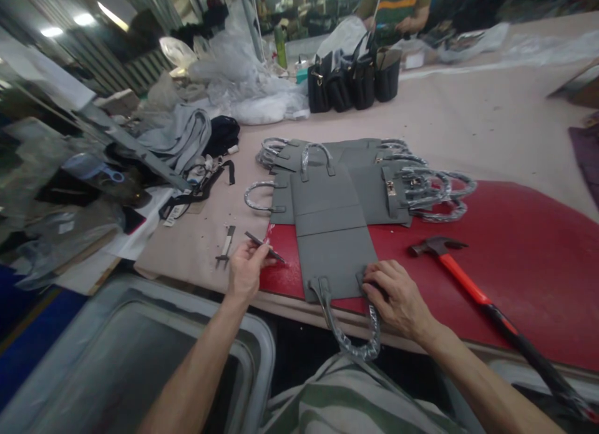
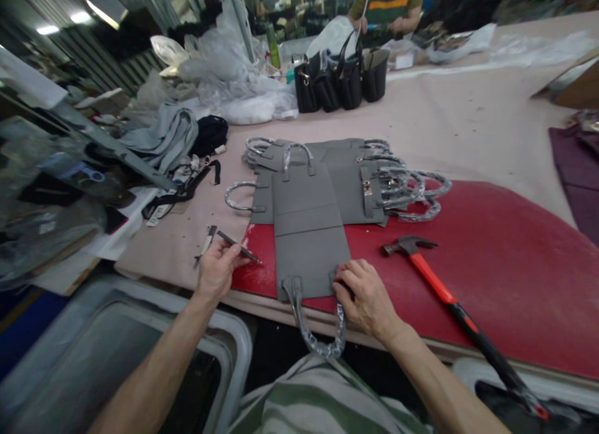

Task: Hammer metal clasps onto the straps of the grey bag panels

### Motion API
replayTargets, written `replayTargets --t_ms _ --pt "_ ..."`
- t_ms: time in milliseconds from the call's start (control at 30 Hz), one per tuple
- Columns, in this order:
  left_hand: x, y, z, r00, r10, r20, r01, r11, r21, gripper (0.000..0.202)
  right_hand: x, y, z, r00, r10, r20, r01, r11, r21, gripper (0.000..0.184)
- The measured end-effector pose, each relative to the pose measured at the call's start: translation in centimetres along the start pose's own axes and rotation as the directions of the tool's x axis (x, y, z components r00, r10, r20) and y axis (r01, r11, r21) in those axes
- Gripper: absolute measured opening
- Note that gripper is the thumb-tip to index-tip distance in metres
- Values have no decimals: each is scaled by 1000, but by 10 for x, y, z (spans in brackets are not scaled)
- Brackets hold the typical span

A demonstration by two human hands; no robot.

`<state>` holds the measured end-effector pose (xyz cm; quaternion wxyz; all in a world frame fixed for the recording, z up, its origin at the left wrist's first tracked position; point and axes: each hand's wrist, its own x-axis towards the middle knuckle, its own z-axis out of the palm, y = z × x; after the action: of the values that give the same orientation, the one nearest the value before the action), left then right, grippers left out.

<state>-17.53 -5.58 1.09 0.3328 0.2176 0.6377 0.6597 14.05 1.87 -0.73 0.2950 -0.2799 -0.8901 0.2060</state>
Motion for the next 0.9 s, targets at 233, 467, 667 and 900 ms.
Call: replayTargets --t_ms 233,467,667,900 --pt "-59 -19 53 919 213 332 -268 955 129 18 -1 3 3 1000 0 3 0 1000 4 5" --pt "-73 -34 51 874 274 401 -371 909 189 16 -1 4 4 1000 10 12 -10 1000 12 6" --pt "-71 -39 49 876 236 421 -374 883 283 18 0 4 2 1000 24 17 -24 999 21 6" --pt "-70 -35 51 865 224 449 -408 834 371 16 1 6 2 999 39 22 -39 999 31 5"
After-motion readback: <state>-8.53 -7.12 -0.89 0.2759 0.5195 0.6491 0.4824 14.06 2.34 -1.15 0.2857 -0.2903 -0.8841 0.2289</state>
